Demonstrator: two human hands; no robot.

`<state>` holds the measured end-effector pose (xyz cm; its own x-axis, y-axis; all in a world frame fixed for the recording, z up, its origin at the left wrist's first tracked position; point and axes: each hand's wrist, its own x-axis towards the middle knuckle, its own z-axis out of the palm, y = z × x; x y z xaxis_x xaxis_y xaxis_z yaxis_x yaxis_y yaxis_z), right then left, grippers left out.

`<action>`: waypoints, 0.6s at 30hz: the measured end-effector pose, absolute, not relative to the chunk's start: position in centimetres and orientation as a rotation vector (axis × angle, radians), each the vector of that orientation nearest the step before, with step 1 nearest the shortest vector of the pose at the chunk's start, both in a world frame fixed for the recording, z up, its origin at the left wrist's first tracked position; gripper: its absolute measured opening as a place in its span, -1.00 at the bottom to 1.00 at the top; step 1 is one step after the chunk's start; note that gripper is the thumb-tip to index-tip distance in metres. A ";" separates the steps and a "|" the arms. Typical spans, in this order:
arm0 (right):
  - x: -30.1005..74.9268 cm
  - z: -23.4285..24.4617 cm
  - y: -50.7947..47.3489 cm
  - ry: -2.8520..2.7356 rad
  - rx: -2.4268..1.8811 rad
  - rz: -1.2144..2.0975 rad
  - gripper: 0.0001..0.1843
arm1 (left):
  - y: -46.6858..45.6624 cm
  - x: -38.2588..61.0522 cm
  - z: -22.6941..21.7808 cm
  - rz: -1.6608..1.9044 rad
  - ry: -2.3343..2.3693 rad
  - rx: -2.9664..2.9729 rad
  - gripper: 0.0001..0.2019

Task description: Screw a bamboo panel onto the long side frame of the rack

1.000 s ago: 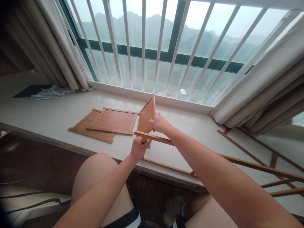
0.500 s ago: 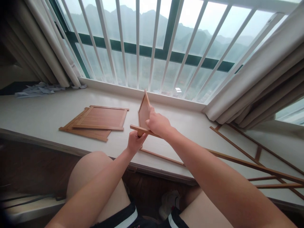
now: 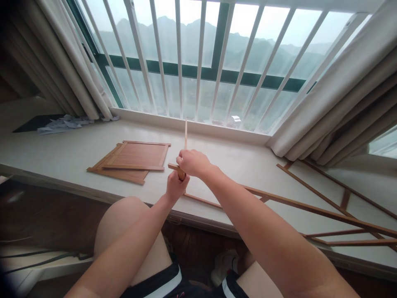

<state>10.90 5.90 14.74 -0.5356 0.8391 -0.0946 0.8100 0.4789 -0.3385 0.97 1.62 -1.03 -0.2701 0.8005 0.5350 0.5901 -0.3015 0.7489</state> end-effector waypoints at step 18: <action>11.1 12.2 6.0 -2.821 -1.272 0.531 -0.63 | 0.1 1.4 -0.6 1.343 1.933 1.844 -0.63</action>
<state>11.11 6.01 12.17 -0.6718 0.7284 -0.1349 0.7275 0.6146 -0.3049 1.42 0.08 -0.59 -0.2324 0.8607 0.4529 0.7249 -0.1571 0.6707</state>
